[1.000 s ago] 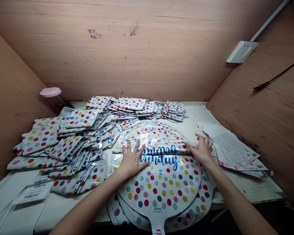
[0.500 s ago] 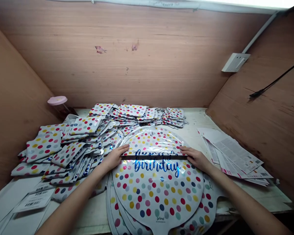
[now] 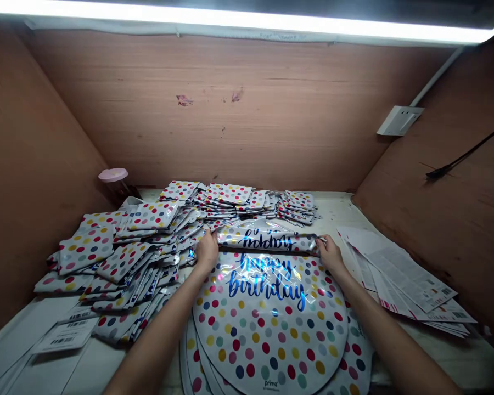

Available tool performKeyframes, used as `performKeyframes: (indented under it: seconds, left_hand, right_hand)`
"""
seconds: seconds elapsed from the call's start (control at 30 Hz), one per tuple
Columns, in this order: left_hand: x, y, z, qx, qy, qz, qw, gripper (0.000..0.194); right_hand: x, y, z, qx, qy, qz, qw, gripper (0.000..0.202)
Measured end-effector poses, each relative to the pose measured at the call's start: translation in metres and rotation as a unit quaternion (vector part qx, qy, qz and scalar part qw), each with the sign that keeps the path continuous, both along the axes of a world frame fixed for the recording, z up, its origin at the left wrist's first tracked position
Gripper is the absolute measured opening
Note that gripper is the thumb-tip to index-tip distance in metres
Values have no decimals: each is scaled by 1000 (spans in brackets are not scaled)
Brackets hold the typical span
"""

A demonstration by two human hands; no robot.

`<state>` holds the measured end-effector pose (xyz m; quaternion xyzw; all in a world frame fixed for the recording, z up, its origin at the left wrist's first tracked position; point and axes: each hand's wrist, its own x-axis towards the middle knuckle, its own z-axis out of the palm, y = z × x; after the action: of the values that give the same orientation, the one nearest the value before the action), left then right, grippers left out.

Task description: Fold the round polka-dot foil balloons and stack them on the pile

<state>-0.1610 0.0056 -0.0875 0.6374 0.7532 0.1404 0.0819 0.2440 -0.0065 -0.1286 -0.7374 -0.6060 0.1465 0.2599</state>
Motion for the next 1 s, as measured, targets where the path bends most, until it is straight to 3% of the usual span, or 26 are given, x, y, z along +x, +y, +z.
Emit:
performKeyframes:
  seconds: [0.1,0.2,0.33,0.4,0.53,0.63,0.7,0.83,0.9,1.0]
  left_hand:
    - [15,25,1,4,41,12,999,35]
    - [14,41,10,-2,71,-13,997,32]
    - [26,33,19,32,104,-17,994,37]
    - [51,17,17,62,116,-84,988,45]
    - [118,-6,9,29,113,-305,945,50]
    - [157,0,9,-32,125,-319,939,60]
    - [172,10,15,-56,138,-295,944,53]
    - [175,21,47,-45,137,-263,954,29]
    - [165,19,77,-7,123,-264,957,24]
    - [139,2,130,73,101,-265,956,31]
  right_hand:
    - [-16,33,4,-27,-90,-46,995,36]
    - [-24,55,12,-72,-159,-24,984,26]
    - [-27,66,17,-113,-213,9,971,21]
    - [-28,68,18,-119,-226,15,967,21]
    - [-32,66,30,-98,-236,13,967,21]
    - [-45,45,46,-27,-243,9,970,31]
    - [-61,18,50,24,-244,34,969,35]
    - [-93,-43,29,54,-208,164,963,32]
    - [-101,-64,13,55,-162,212,962,39]
    - [-102,-72,-3,37,-116,229,966,57]
